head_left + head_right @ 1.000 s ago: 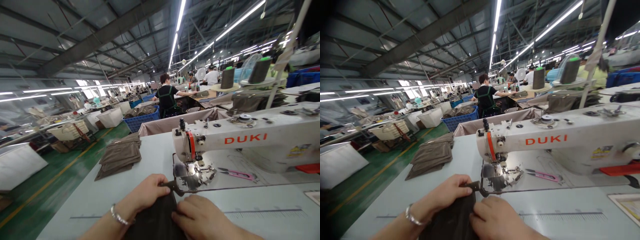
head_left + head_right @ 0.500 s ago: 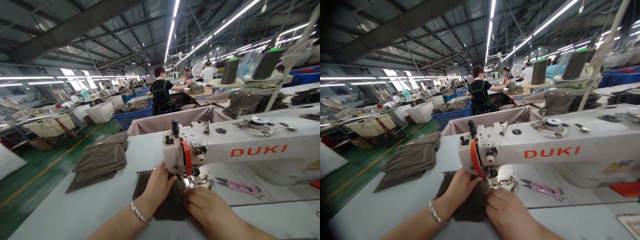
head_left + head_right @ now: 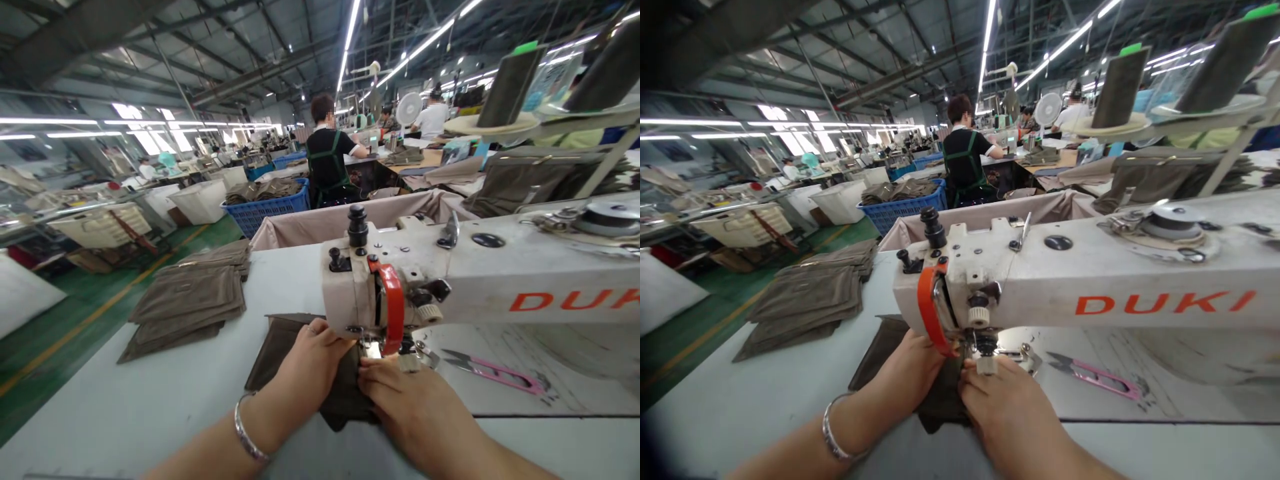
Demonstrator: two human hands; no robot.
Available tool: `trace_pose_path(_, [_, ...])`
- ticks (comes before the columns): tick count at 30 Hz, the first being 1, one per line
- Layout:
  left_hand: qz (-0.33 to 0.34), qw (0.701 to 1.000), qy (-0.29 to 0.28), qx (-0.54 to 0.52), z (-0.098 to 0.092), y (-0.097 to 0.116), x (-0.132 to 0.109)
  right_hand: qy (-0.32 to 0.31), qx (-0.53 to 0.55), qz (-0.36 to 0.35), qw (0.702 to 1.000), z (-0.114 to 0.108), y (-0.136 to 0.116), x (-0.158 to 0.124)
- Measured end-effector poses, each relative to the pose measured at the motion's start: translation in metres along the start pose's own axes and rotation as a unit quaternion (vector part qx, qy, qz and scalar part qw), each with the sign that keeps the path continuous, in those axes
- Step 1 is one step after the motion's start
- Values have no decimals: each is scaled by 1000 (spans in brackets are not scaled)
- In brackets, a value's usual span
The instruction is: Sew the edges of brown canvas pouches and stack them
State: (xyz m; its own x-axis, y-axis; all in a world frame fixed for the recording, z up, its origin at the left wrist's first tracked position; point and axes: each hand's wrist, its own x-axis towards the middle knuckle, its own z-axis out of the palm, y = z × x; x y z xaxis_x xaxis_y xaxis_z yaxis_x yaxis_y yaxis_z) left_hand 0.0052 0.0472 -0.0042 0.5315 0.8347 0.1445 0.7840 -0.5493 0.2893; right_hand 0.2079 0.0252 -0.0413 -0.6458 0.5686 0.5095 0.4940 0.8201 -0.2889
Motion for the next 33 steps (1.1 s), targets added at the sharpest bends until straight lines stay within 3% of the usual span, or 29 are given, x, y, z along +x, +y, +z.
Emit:
trace_pose_path(8, [22, 999, -22, 29, 11, 11, -13, 41, 37, -60, 997, -7, -3, -6])
trace_pose_path(17, [35, 999, -11, -26, 4, 14, -10, 97, -2, -82, 992, 3, 0, -7])
trace_pose_path(22, [37, 999, -17, -16, 8, 10, -10, 83, 1, -62, 995, -3, -3, -5])
trace_pose_path(29, [37, 998, -27, -36, 6, 9, -10, 91, 4, -63, 994, 8, -4, -10])
trace_pose_path(31, [50, 998, -29, -17, 3, 12, -12, 66, 11, -65, 996, -4, -4, -8])
trace_pose_path(33, [70, 997, -27, 9, -3, 16, -16, -6, 11, -53, 999, -26, -3, -4])
